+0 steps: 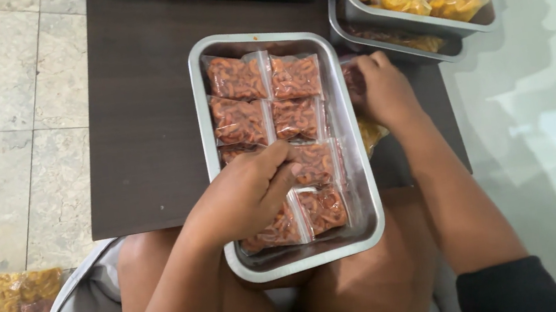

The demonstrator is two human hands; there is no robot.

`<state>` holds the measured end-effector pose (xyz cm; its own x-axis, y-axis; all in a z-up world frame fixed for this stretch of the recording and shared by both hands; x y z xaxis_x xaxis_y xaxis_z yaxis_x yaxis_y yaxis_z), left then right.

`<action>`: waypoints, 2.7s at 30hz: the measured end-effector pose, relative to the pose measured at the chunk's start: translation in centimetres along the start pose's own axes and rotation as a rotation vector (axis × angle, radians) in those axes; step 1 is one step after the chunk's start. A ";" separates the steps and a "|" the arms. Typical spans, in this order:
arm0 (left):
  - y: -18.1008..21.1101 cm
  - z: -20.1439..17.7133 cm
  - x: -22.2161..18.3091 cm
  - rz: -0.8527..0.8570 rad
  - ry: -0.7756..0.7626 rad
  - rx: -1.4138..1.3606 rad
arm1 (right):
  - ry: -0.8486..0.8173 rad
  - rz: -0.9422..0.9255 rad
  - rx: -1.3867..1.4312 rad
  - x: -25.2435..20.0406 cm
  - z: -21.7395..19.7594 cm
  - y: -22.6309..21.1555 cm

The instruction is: Organizing small plastic bags of snacks into a metal tray for storage or display.

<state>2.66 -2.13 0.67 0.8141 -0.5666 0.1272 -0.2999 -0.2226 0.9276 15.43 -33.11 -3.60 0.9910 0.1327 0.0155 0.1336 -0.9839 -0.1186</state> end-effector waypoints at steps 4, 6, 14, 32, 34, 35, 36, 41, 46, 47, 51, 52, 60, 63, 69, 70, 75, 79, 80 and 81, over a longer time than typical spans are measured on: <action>1.1 -0.1 0.0 0.033 0.022 -0.005 | 0.370 -0.089 0.127 -3.5 -3.3 -0.1; 1.2 -0.4 -0.1 0.076 0.053 -0.075 | 0.430 0.085 0.751 -5.8 -5.2 -1.9; 0.2 -0.6 -0.2 0.134 0.197 -0.165 | -0.018 -0.255 1.345 -12.1 -4.3 -12.7; 0.2 -0.9 -0.1 0.185 0.308 -0.246 | 0.128 -0.493 1.195 -10.9 -3.1 -12.9; 0.6 -0.8 -0.1 0.158 0.288 -0.225 | 0.143 -0.534 1.157 -10.9 -3.5 -13.2; 1.0 -0.8 0.0 0.160 0.256 -0.203 | 0.157 -0.543 1.077 -11.0 -3.5 -13.3; 1.3 -0.7 -0.1 0.161 0.224 -0.181 | 0.170 -0.549 0.998 -11.1 -3.5 -13.4; 0.7 -0.4 0.0 0.175 0.210 -0.137 | 0.195 -0.530 0.973 -11.4 -3.7 -14.1; 0.6 -0.5 0.1 0.179 0.236 -0.167 | 0.181 -0.519 0.958 -11.6 -3.3 -13.7; 0.4 -0.4 0.1 0.164 0.259 -0.177 | 0.195 -0.497 0.958 -11.8 -3.3 -13.5; -0.1 -0.8 0.3 0.160 0.345 -0.193 | 0.238 -0.457 1.030 -11.9 -3.9 -13.2; -0.1 -0.9 0.2 0.162 0.339 -0.196 | 0.241 -0.452 1.027 -11.8 -3.7 -13.2; -0.3 -0.9 0.1 0.136 0.394 -0.177 | 0.268 -0.256 1.131 -12.0 -1.4 -10.8; 1.6 -0.8 0.3 0.117 0.162 -0.126 | 0.249 -0.212 1.214 -11.9 -1.4 -11.0; -2.1 -0.4 -0.2 -0.006 0.367 -0.358 | 0.183 -0.162 1.127 -11.7 -0.6 -10.2; -2.5 -0.3 0.1 -0.006 0.372 -0.357 | 0.181 -0.167 1.128 -11.6 -1.2 -10.7; -1.6 -1.1 -0.1 0.075 0.440 -0.691 | -0.069 -0.294 1.408 -10.9 -0.4 -12.0; -1.7 -0.4 -0.3 0.038 0.405 -0.669 | -0.142 -0.339 1.588 -10.9 -1.9 -12.6; -1.4 -0.4 -0.4 0.049 0.417 -0.556 | -0.096 -0.293 1.483 -11.1 -2.2 -12.7; -1.0 -0.4 -0.5 0.059 0.428 -0.442 | -0.051 -0.248 1.378 -11.3 -2.6 -12.8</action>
<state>2.72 -1.28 -0.22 0.9574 -0.1786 0.2271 -0.1906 0.2007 0.9609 2.56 -22.33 0.33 0.9370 0.3171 0.1468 0.1650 -0.0314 -0.9858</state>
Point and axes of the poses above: each hand's wrist, its own x-axis towards the middle knuckle, its own z-axis out of the palm, y = z × x, the point moved 3 cm from there along x, towards the middle knuckle, and after that the axes turned 1 degree about -y, right-handed, at the moved point
